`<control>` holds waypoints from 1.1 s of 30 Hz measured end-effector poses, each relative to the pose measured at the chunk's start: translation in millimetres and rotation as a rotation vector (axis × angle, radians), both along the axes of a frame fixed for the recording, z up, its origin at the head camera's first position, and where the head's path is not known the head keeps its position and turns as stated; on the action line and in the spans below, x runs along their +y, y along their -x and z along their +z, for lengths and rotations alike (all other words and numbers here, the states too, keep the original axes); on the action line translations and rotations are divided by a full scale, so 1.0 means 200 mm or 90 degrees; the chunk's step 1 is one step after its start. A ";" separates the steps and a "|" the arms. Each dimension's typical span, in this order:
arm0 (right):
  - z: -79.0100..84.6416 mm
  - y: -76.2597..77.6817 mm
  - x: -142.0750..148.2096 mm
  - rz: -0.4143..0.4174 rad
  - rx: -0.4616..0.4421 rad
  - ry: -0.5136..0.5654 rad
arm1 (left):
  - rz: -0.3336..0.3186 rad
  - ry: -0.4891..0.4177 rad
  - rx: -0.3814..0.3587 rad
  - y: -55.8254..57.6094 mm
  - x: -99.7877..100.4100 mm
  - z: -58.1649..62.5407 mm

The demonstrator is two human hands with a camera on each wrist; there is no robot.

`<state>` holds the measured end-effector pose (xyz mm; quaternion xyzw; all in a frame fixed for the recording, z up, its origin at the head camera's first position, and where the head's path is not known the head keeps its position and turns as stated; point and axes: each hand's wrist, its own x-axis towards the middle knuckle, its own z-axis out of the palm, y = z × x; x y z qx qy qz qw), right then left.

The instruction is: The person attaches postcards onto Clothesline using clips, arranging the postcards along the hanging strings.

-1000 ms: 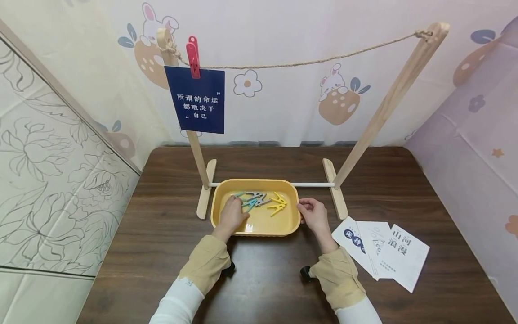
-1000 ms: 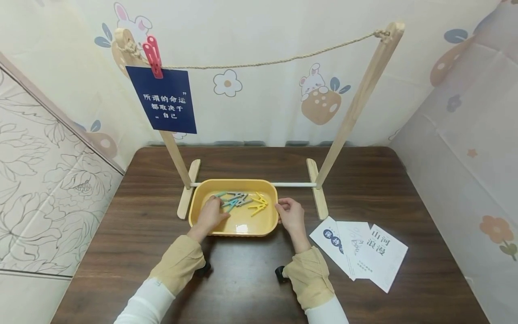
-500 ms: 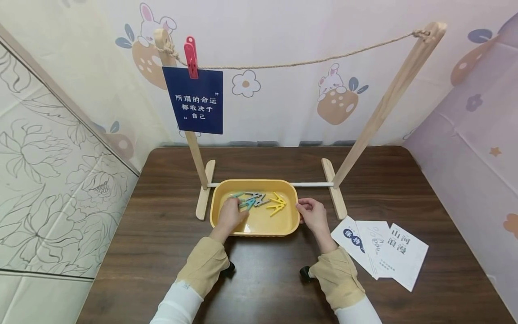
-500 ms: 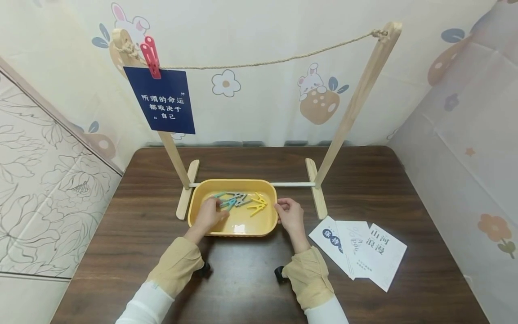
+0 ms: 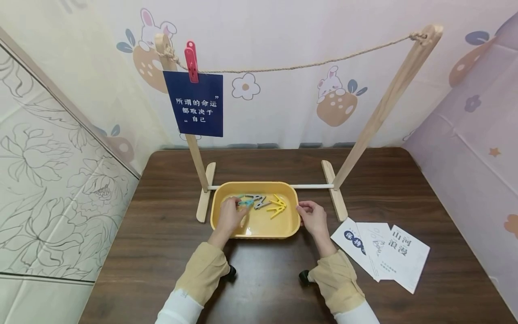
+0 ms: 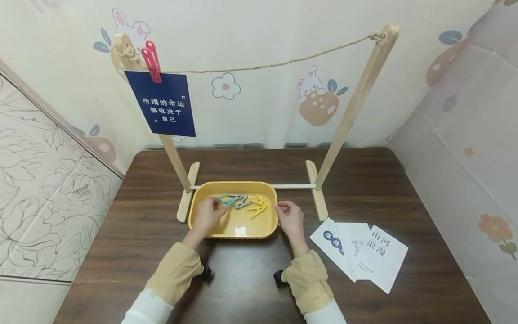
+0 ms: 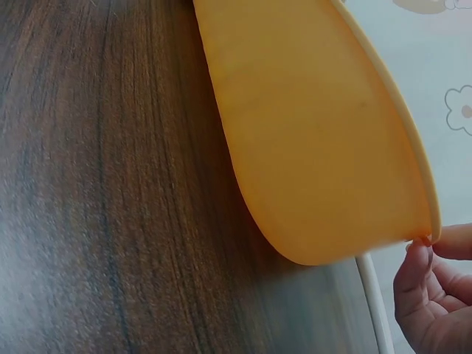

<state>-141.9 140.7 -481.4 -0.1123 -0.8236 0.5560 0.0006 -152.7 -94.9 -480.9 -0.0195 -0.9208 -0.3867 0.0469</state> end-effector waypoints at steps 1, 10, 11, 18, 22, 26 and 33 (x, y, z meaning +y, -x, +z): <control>0.00 0.00 0.00 0.000 0.003 -0.002 | 0.003 -0.009 0.003 0.00 0.00 0.00; -0.01 -0.01 0.01 -0.005 0.019 0.002 | 0.015 -0.060 0.074 -0.07 0.01 0.03; -0.01 -0.02 0.01 -0.006 0.019 0.007 | 0.017 -0.063 0.087 -0.08 0.01 0.03; 0.00 -0.04 0.07 -0.021 0.036 0.000 | 0.030 -0.078 0.144 -0.15 0.01 0.04; 0.02 -0.06 0.12 -0.016 0.049 -0.020 | 0.032 -0.081 0.163 -0.18 0.02 0.04; 0.04 -0.09 0.19 -0.011 0.067 -0.070 | 0.034 -0.082 0.178 -0.21 0.03 0.05; 0.08 -0.16 0.33 -0.018 0.097 -0.221 | 0.037 -0.098 0.181 -0.25 0.03 0.06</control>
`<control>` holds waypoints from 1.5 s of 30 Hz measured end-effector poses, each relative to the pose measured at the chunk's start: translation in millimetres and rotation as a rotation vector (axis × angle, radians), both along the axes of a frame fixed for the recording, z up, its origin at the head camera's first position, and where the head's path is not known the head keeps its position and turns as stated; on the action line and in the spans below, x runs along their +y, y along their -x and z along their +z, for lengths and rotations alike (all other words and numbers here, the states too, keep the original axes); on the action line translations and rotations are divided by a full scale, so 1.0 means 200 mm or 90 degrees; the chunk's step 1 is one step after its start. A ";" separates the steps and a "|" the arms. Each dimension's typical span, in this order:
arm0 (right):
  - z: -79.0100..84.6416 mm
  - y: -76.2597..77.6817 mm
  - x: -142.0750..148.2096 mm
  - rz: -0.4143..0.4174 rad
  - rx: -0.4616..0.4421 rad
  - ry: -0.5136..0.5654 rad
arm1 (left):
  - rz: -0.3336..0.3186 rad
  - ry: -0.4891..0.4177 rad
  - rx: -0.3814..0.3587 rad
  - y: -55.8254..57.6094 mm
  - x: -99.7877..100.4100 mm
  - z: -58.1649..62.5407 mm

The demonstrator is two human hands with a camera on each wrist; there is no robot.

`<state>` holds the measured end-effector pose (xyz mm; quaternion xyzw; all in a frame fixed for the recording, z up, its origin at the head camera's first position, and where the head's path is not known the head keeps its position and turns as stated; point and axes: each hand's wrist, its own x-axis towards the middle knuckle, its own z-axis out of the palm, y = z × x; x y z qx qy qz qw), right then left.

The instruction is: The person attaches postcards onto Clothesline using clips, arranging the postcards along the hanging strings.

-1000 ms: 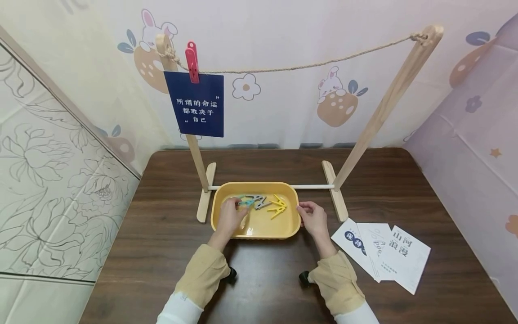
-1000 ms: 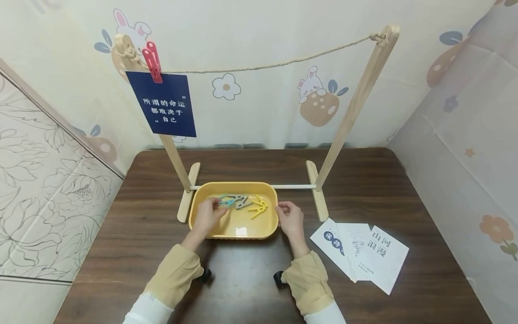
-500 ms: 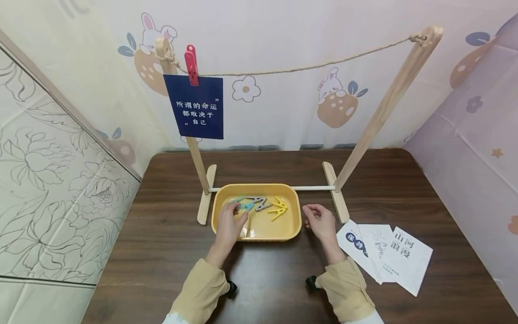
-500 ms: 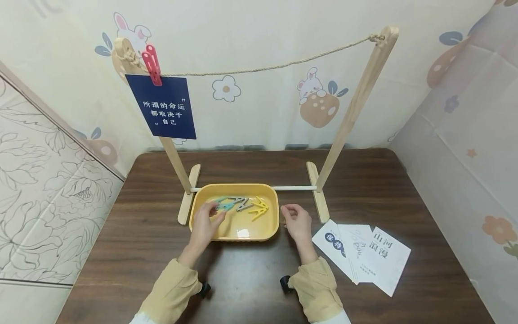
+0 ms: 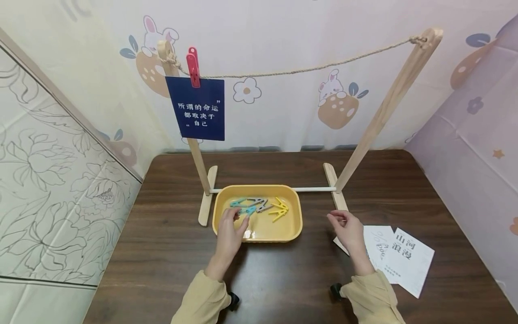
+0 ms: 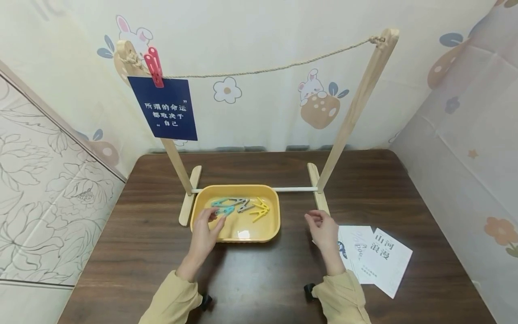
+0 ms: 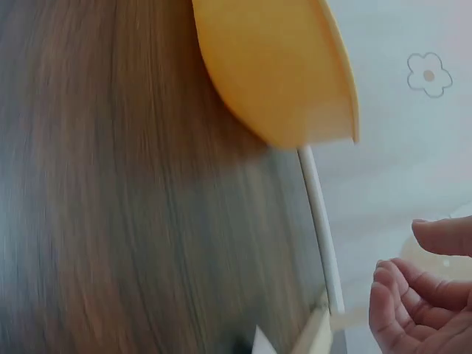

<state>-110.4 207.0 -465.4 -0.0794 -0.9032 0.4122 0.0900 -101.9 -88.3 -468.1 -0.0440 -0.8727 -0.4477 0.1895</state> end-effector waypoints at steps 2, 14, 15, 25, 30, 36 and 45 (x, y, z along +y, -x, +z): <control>0.00 -0.01 0.04 -0.001 0.006 -0.028 | 0.002 -0.002 0.003 -0.01 0.00 0.00; -0.01 -0.08 0.29 -0.021 -0.071 -0.125 | 0.008 -0.021 0.032 -0.04 0.00 0.00; -0.04 -0.08 0.32 -0.023 -0.078 -0.125 | 0.009 -0.022 0.033 -0.04 0.00 0.00; -0.49 -0.07 0.76 -0.106 -0.145 -0.179 | 0.005 -0.030 0.050 -0.06 0.00 0.00; -0.43 -0.09 0.80 -0.102 -0.185 -0.192 | 0.003 -0.030 0.042 -0.07 0.00 0.00; -0.12 -0.14 0.66 -0.087 -0.250 -0.181 | 0.007 -0.028 0.040 -0.07 0.00 -0.01; -0.08 -0.12 0.66 -0.077 -0.299 -0.191 | 0.013 -0.026 0.044 -0.07 -0.01 -0.02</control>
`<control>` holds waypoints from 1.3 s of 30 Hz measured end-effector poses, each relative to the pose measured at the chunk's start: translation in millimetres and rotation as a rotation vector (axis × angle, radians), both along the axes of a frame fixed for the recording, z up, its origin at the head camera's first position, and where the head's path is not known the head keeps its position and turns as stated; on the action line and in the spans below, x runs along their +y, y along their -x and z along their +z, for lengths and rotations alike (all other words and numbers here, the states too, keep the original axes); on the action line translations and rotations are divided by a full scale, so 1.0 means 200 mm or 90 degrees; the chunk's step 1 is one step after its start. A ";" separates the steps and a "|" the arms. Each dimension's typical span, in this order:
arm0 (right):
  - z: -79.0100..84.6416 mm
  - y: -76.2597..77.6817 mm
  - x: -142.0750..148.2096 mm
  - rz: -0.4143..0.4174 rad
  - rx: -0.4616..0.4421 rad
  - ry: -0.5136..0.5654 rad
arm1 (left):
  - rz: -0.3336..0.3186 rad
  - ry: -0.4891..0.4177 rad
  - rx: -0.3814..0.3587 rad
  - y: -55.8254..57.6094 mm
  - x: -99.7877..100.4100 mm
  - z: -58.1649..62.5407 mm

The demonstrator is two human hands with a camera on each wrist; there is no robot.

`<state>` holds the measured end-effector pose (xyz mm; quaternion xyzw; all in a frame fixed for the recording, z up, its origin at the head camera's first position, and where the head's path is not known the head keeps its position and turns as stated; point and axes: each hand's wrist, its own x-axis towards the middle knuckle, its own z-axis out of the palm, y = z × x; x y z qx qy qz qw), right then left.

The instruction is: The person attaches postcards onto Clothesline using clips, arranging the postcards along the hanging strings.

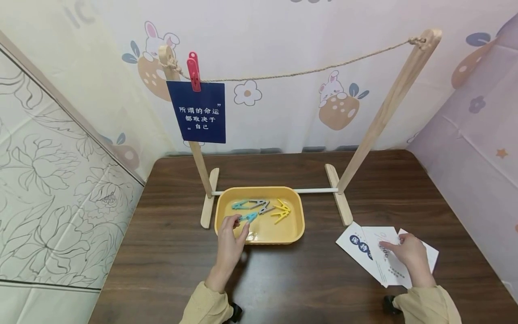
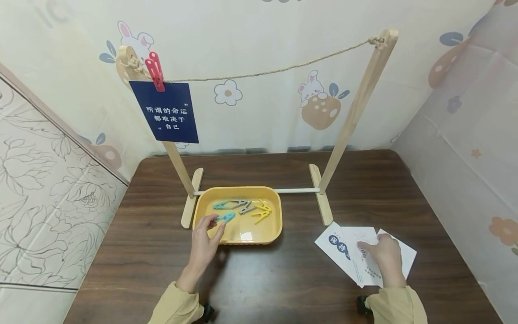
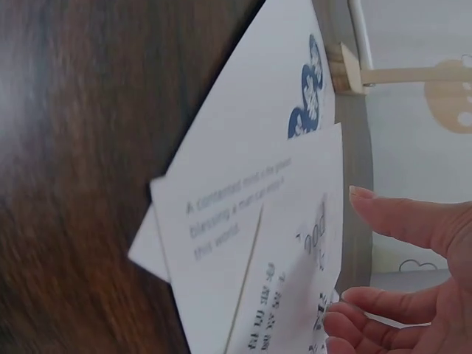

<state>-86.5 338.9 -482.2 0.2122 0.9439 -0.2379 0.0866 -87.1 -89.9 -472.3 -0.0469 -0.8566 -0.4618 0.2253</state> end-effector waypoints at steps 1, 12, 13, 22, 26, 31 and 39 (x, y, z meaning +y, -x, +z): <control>0.00 0.00 0.00 0.003 -0.005 0.003 | -0.001 -0.002 0.000 0.00 0.00 0.00; 0.02 0.02 0.00 0.007 -0.020 -0.004 | -0.003 -0.006 0.006 -0.01 0.00 0.00; 0.02 0.03 0.00 0.001 -0.024 -0.003 | -0.002 -0.005 0.006 -0.01 0.00 0.00; -0.03 0.06 0.02 -0.048 -0.059 0.007 | 0.002 -0.002 0.004 -0.01 0.00 0.00; -0.14 0.09 0.07 -0.080 -0.074 0.018 | 0.004 -0.002 0.002 -0.01 0.01 0.00; -0.25 0.10 0.17 -0.060 -0.060 0.003 | 0.003 -0.007 -0.004 -0.01 0.01 0.00; -0.32 0.04 0.30 -0.086 -0.046 -0.014 | 0.008 0.002 -0.011 -0.01 0.01 -0.01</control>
